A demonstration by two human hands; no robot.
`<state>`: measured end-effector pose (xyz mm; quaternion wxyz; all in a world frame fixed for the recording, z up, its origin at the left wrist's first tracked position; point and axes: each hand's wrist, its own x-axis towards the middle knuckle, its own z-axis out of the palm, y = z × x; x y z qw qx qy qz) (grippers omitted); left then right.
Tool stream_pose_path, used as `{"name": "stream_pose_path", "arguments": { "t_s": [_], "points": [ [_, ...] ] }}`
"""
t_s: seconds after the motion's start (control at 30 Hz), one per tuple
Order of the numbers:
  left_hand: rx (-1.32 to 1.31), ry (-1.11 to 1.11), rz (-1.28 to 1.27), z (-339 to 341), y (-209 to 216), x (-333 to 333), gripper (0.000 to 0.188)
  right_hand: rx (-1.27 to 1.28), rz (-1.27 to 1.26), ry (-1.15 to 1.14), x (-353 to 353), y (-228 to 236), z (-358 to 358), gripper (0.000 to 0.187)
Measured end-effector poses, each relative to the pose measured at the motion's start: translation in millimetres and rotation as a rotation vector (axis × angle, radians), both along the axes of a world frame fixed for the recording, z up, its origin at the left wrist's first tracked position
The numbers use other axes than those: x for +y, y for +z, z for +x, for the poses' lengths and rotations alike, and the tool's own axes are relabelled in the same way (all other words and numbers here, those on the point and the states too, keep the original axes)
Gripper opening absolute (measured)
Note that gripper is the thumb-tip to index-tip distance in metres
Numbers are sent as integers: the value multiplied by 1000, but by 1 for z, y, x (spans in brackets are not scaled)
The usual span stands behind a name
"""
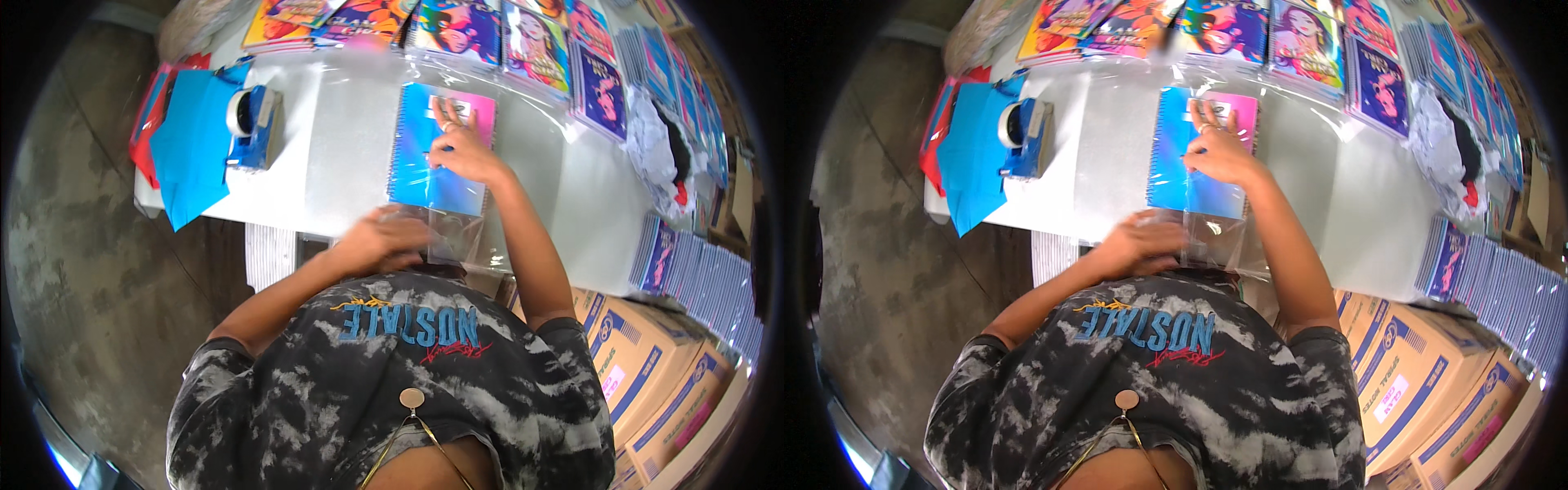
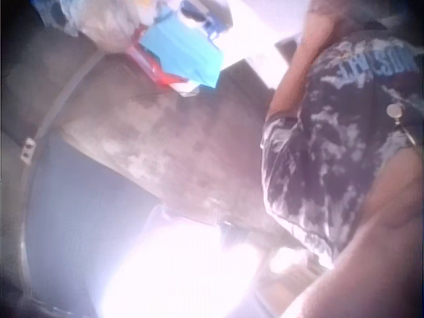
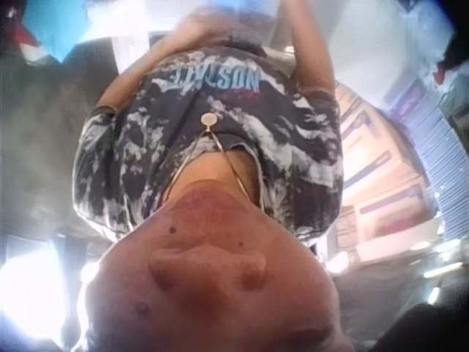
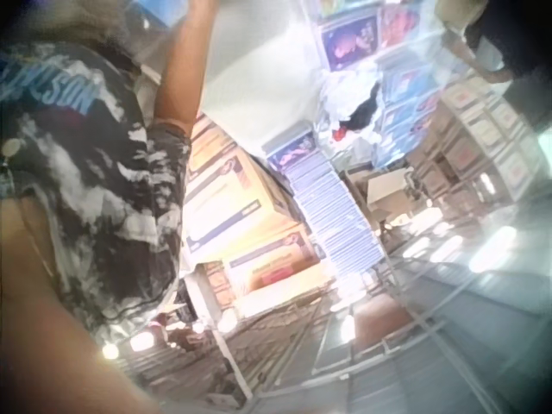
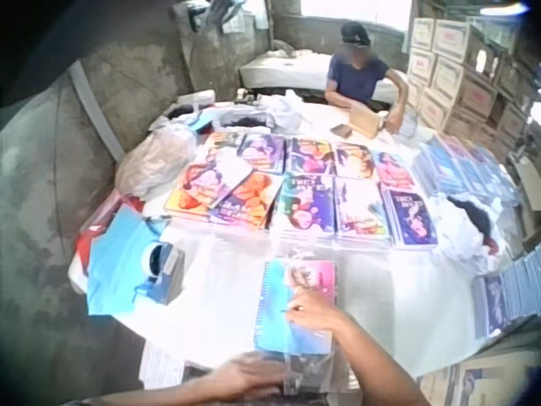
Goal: The person places spiral-bound notebooks into clear plastic sleeves, seals them with tape, and stacks the packaged items on the table. The person repeats this process for multiple notebooks, handling them one at a time.
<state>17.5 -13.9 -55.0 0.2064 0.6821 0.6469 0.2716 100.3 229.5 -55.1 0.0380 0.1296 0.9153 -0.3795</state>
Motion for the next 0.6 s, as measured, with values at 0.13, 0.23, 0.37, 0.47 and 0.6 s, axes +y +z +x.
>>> {"name": "stream_pose_path", "arguments": {
  "t_s": [0.13,0.23,0.37,0.47,0.6],
  "points": [
    [202,1013,276,-120,33,-34,36,-79,23,12,-3,18,-1,12],
    [-401,1208,-233,-209,15,-82,40,-121,65,45,1,18,-8,15],
    [-642,1104,-513,-229,33,-70,47,-68,-39,-93,4,21,-10,82],
    [-999,916,-334,-246,6,-95,46,-23,-154,-165,1,30,-13,99],
    [-1356,737,33,-204,-15,-146,24,9,-98,-182,3,28,-13,107]
  ]
}}
